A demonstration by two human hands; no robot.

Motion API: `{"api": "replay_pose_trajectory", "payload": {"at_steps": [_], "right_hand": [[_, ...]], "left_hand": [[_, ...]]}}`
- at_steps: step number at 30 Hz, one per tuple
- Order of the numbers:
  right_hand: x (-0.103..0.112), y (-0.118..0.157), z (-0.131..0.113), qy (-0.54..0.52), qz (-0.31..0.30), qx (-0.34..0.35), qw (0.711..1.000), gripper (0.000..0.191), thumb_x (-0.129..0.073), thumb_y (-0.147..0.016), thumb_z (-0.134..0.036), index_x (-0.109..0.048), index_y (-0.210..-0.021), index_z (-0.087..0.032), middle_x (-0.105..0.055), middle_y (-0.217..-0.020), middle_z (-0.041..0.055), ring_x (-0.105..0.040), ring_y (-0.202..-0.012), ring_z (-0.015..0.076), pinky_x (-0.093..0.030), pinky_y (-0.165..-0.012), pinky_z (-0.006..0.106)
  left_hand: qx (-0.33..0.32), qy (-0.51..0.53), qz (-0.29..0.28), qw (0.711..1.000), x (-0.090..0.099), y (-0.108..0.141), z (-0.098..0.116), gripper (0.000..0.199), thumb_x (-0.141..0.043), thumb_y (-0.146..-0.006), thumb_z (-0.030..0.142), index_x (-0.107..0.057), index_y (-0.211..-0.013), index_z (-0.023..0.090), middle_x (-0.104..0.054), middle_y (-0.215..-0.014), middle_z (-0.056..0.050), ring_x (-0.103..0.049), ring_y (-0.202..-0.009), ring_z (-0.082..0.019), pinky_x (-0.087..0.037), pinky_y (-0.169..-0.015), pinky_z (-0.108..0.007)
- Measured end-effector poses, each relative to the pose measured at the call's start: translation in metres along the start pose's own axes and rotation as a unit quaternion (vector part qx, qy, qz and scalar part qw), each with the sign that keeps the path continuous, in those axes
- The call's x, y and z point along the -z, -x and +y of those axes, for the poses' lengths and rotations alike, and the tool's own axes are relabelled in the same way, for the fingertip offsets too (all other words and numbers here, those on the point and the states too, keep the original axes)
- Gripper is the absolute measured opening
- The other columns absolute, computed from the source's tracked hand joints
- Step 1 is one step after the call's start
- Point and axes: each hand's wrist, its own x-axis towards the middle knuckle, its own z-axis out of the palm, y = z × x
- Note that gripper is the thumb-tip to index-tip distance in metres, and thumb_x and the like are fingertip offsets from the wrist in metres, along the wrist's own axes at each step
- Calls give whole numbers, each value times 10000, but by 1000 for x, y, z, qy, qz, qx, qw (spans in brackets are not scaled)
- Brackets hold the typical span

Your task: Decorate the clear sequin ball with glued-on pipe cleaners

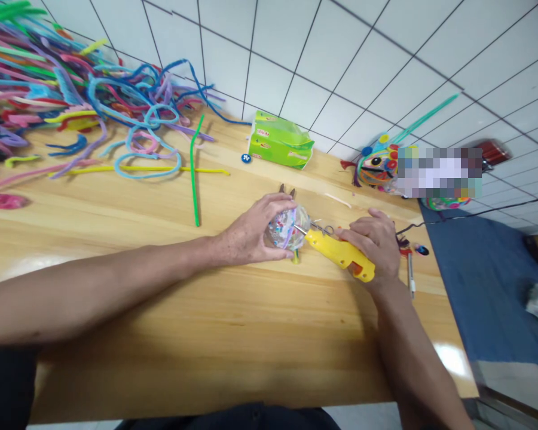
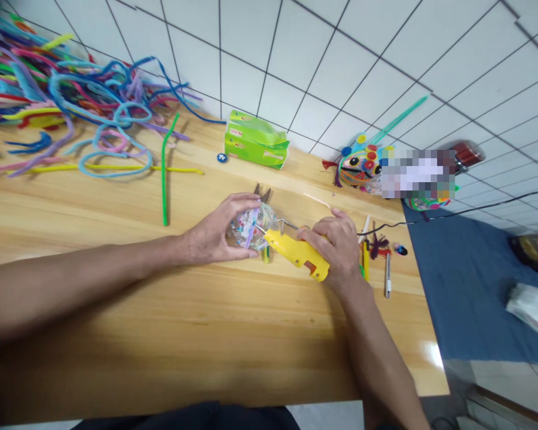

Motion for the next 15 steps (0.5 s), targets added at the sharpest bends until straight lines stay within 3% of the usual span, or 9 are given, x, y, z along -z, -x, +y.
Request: {"api": "replay_pose_trajectory", "payload": {"at_steps": [5,15], "right_hand": [[-2,0,-1,13,8,-5,1000,316,-588,-1072,-346,-698,-1366,-309,-696,-938,28,-685,-916,222,-531,-1119,526],[-2,0,-2,-21,-7,-14,1000,359,-577,-1082,-431,-699,-1410,-350,-710,-954,42,-668,-923,245,-532,-1095,573]], "left_hand": [[-9,-4,2,1000,-1,0,0,958,-932,-829,504,-406,-1594,265,-562,-1525,-206,-541,-1494,-398,-514,-1213,-656],[8,-7,0,1000,-1,0,0,963,-942,-808,517,-417,-1583,288,-549,-1547,-201,-532,-1506,-403,-501,-1224,-671]]}}
